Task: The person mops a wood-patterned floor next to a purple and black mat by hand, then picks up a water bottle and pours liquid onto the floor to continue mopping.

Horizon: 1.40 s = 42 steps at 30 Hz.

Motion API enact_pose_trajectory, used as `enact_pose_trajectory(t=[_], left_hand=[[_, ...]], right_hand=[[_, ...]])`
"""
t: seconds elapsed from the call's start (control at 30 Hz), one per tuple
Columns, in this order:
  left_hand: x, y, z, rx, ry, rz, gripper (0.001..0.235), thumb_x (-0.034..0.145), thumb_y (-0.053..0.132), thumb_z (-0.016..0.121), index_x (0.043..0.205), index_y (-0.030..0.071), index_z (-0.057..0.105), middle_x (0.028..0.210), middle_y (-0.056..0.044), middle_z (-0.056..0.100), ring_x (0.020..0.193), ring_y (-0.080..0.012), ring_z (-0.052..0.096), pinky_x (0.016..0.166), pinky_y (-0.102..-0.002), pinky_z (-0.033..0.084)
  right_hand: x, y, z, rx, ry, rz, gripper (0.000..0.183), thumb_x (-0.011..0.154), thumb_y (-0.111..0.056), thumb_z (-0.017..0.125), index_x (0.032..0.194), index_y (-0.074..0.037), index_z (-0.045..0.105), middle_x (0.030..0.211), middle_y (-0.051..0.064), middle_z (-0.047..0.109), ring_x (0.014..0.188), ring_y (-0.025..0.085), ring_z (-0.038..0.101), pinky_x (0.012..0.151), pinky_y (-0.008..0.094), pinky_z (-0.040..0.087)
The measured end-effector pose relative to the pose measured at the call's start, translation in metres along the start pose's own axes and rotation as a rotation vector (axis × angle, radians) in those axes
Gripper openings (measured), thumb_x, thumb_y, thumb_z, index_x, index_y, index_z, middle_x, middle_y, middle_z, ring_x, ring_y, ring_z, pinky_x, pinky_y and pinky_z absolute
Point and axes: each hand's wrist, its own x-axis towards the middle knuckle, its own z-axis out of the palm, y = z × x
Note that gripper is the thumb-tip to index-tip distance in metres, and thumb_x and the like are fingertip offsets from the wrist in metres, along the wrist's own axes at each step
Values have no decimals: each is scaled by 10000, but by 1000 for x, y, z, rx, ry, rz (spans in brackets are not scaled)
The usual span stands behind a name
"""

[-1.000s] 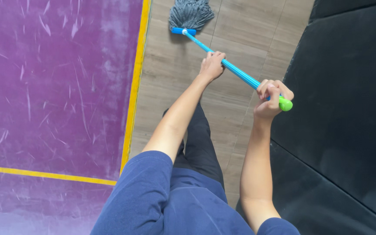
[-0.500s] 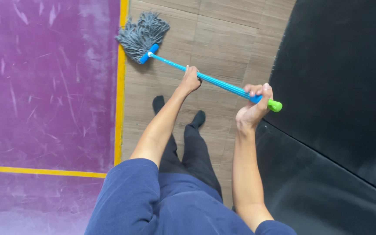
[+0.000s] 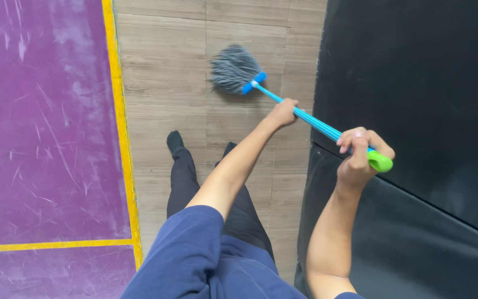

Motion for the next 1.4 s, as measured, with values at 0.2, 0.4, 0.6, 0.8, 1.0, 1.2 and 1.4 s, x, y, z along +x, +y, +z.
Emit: enact_pose_trajectory(t=[0.2, 0.4, 0.6, 0.8, 1.0, 1.2, 1.4], left_hand=[[-5, 53, 32, 52, -249, 27, 170, 828, 228, 641, 881, 94, 732, 928, -210, 723, 935, -431, 678, 826, -527, 535], [-44, 50, -7, -1, 13, 7, 163, 959, 204, 642, 1030, 58, 635, 915, -220, 708, 935, -449, 661, 790, -547, 506], [-24, 56, -68, -24, 242, -10, 612, 735, -9, 630, 1329, 126, 566, 1060, -176, 704, 974, -407, 668, 775, -508, 543], [54, 57, -148, 6, 320, 89, 559, 744, 12, 600, 1274, 190, 626, 1217, -102, 681, 1027, -355, 694, 786, -442, 590], [166, 19, -224, 124, 352, 40, 369, 938, 47, 597, 1264, 216, 640, 1233, -48, 689, 1057, -332, 693, 799, -454, 570], [267, -69, -282, 458, 110, -183, 810, 765, 135, 786, 1470, 158, 387, 1499, -242, 400, 1234, -417, 543, 908, -509, 525], [290, -73, -270, 357, -8, -321, 901, 841, 97, 740, 1603, 286, 296, 1597, -263, 284, 1293, -423, 530, 999, -505, 517]], right_hand=[[14, 13, -52, 24, 97, -64, 366, 971, 62, 495, 658, -42, 336, 599, 13, 347, 438, 92, 355, 444, 237, 298], [32, 6, -13, -218, -49, -136, 384, 988, 51, 504, 621, -41, 443, 584, 26, 473, 506, 103, 447, 509, 268, 306], [80, 5, 52, 21, -74, 105, 306, 935, 13, 555, 641, 2, 468, 591, 9, 466, 544, 68, 427, 516, 256, 310], [146, 7, 114, 42, -115, 14, 278, 877, 42, 526, 627, 1, 411, 590, 18, 421, 565, 79, 372, 556, 277, 274], [205, 28, 153, 38, -183, -23, 199, 846, 39, 529, 673, 22, 432, 639, 56, 457, 595, 108, 415, 581, 297, 333], [217, 136, 160, -97, -172, -43, 207, 912, 24, 569, 727, -7, 483, 755, 69, 541, 905, 175, 622, 845, 325, 496], [232, 264, 159, -184, -217, 101, 229, 947, -118, 750, 807, 1, 614, 1330, 246, 596, 1300, 327, 556, 1061, 388, 409]])
